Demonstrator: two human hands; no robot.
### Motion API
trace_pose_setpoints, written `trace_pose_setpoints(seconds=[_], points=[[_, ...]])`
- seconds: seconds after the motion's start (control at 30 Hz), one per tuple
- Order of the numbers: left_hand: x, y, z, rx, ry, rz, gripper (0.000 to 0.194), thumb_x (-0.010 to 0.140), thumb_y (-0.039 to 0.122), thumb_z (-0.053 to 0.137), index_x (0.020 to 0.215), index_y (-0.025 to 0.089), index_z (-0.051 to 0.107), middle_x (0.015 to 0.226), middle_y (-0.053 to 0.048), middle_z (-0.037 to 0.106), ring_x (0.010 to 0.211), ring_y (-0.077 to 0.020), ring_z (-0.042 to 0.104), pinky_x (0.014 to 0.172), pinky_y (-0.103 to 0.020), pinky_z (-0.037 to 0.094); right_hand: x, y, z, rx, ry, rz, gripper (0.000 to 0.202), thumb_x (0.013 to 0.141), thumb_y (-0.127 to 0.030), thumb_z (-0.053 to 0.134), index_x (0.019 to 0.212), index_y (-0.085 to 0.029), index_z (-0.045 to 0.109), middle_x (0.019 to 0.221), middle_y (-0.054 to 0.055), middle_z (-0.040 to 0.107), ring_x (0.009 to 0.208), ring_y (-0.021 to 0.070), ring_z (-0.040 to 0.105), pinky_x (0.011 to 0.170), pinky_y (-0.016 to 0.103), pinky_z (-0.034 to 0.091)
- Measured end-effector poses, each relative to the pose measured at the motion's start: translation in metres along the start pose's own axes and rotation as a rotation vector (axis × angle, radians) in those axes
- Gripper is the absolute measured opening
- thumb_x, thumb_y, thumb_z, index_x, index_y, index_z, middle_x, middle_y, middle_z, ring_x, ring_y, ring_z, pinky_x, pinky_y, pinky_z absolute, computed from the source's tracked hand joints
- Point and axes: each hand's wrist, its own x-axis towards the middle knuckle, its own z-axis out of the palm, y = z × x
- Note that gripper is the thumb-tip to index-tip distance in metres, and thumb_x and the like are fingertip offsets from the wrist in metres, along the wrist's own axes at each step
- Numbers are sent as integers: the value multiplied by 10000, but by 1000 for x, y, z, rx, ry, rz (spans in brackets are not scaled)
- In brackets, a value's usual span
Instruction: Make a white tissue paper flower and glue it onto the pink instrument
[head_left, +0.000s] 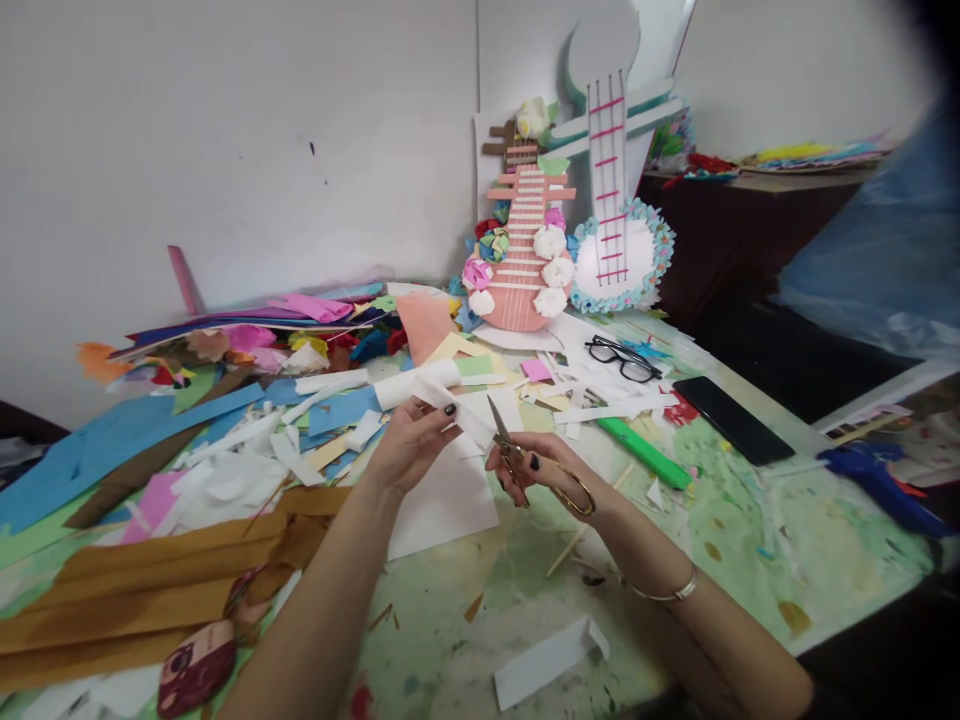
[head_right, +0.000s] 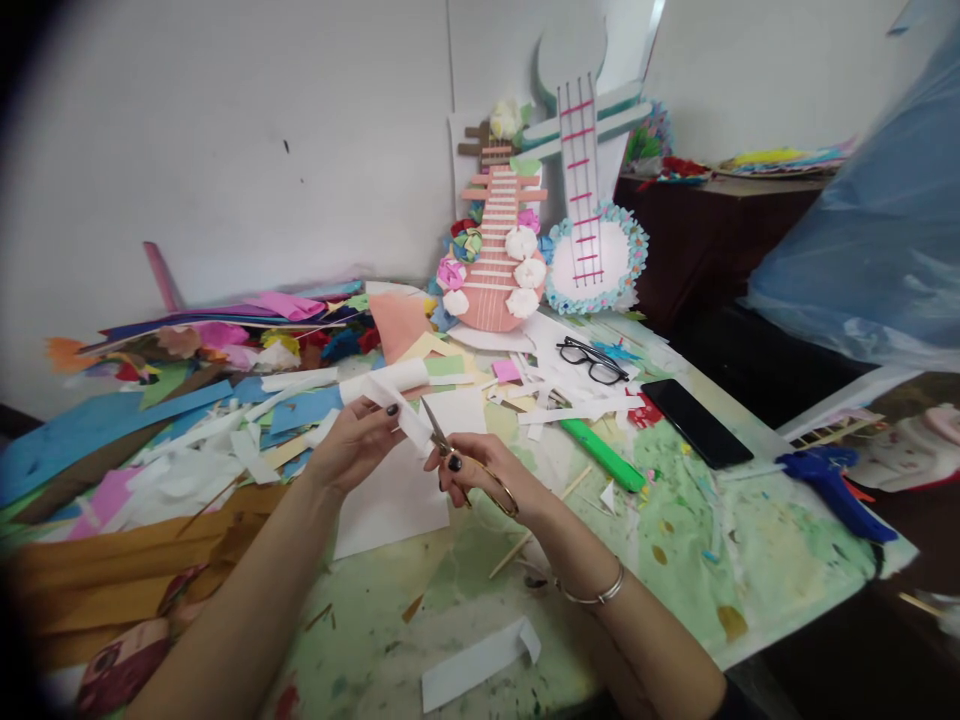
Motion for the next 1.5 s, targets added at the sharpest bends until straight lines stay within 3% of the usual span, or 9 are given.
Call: trace_pose_setpoints(seconds=[0.23,0.43,0.53,0.6,0.67,0.77,0.93,1.2,1.5], points=[[0,3,-6,93,-33,2,285,616,172,825,869,147,697,821,-36,704,768,-146,642,769,-301,528,-1,2,-1,10,-14,19,574,800,-663,586,959,-114,633,686,-4,524,512,82,487,480,227,388],[5,12,-21,265,29,53,505,537,273,876,964,138,641,822,-33,654,682,-134,587,644,-275,481,-1,3,-2,-18,-14,-23,567,808,-639,595,946,-90,629,636,-14,512,490,79,473,476,224,388],[8,23,-30,402,177,198,655,459,222,910,1030,183,592,886,0,613,763,-128,566,657,-232,437,-1,2,-1,-26,-29,-22,560,819,-634,583,951,-92,627,635,-13,516,485,76,469,482,223,381],[4,33,-30,651,241,386,710,458,241,914,1085,220,583,1054,-22,603,940,-168,563,724,-244,434,-1,2,-1,-38,-39,-10,559,820,-635,582,958,-95,631,629,-15,515,488,74,467,501,225,384],[-4,45,-23,983,122,575,581,579,344,862,1092,231,616,1223,-63,576,1145,-237,515,862,-320,435,-1,2,-1,-54,-50,3,578,798,-646,601,967,-94,635,631,-17,513,496,73,464,513,224,383],[-21,58,-4,1246,-171,733,296,730,345,774,981,220,681,1051,-55,691,1187,-251,515,1029,-399,368,-3,1,0,-58,-66,50,570,779,-631,635,986,-100,633,677,-9,518,524,72,467,510,213,366],[-34,61,13,1391,-416,685,258,774,289,744,1012,205,688,1040,-65,717,1091,-238,595,943,-371,442,-5,3,2,-39,-114,94,571,758,-614,671,1013,-105,630,697,-13,512,554,68,442,514,202,348],[-33,57,11,1364,-562,602,132,828,211,683,954,171,687,850,-34,744,800,-154,678,798,-287,482,-6,0,1,-59,-180,103,618,736,-628,682,1036,-89,659,722,15,559,592,83,459,540,211,384],[-34,58,11,1350,-632,509,122,826,169,669,942,156,706,858,-38,731,785,-126,668,705,-218,494,-6,-1,1,-83,-206,105,659,725,-647,678,1067,-83,667,731,21,569,597,91,485,558,231,378]])
